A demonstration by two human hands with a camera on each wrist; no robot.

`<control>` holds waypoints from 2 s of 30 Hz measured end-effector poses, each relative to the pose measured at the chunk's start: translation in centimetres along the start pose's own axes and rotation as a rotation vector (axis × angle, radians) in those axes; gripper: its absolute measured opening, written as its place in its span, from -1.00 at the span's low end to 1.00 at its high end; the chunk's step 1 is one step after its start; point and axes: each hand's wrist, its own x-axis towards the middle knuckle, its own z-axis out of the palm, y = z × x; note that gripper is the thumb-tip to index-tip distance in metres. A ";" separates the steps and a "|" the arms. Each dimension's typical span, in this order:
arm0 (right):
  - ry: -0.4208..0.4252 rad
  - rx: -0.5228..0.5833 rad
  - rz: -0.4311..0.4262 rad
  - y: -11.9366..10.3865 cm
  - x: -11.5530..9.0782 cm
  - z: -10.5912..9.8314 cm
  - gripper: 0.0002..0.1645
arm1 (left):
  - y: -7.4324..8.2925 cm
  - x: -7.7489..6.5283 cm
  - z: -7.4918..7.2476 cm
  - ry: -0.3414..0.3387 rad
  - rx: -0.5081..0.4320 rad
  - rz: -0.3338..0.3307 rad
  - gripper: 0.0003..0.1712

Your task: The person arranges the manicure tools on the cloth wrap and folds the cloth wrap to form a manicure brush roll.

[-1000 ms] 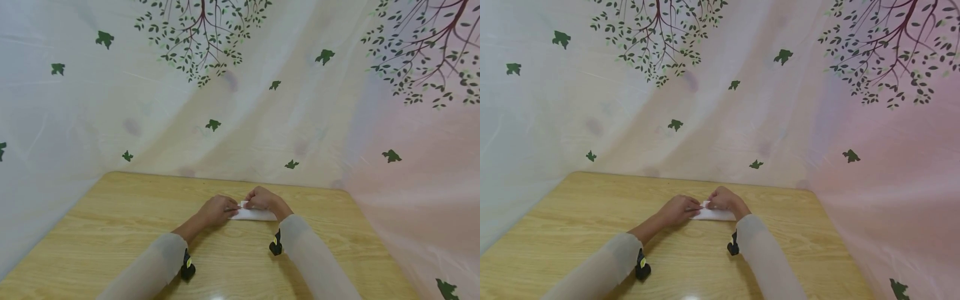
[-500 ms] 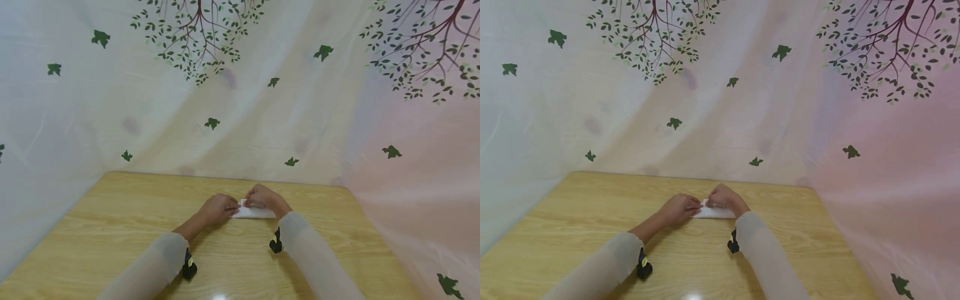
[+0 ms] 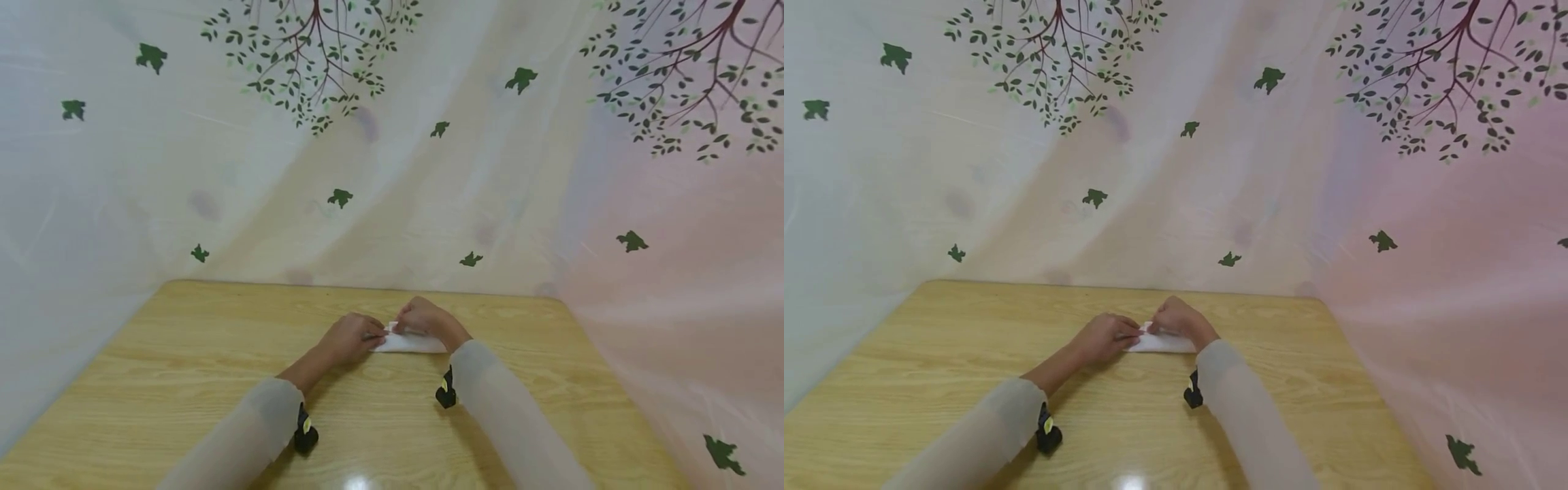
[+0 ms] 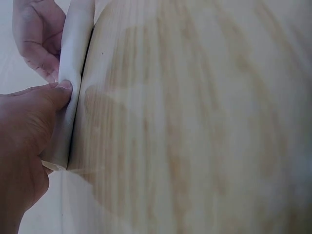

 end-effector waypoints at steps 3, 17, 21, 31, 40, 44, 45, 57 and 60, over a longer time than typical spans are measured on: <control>-0.036 -0.001 0.008 0.4 -0.1 -0.4 -0.91 | 0.1 0.1 -0.1 -0.012 0.001 0.005 -0.78; -0.136 -0.152 0.017 -0.3 -0.1 -1.1 -0.85 | 0.1 0.0 0.0 -0.018 0.055 0.020 -0.79; -0.165 -0.159 0.008 -0.4 -0.2 -1.3 -0.83 | 0.2 0.0 0.1 0.002 0.070 0.059 -0.81; -0.099 -0.081 -0.029 -0.1 -0.3 -1.2 -0.77 | 0.2 -0.2 -0.1 0.045 0.112 0.083 -0.83; -0.069 -0.038 -0.075 0.2 -0.1 -0.7 -0.80 | 0.1 -0.5 -0.2 0.033 0.103 0.067 -0.82; -0.067 -0.049 -0.106 0.5 0.0 -0.5 -0.80 | 0.1 -0.6 -0.2 0.022 0.100 0.059 -0.80; -0.065 -0.054 -0.113 0.6 0.0 -0.5 -0.79 | 0.1 -0.6 -0.3 0.020 0.097 0.056 -0.79; -0.025 -0.085 -0.190 1.0 -0.1 -0.6 -0.79 | 0.1 -0.4 -0.5 -0.039 0.075 0.012 -0.76; -0.028 -0.088 -0.221 1.2 0.0 -0.6 -0.80 | 0.1 -0.4 -0.7 -0.054 0.063 -0.005 -0.76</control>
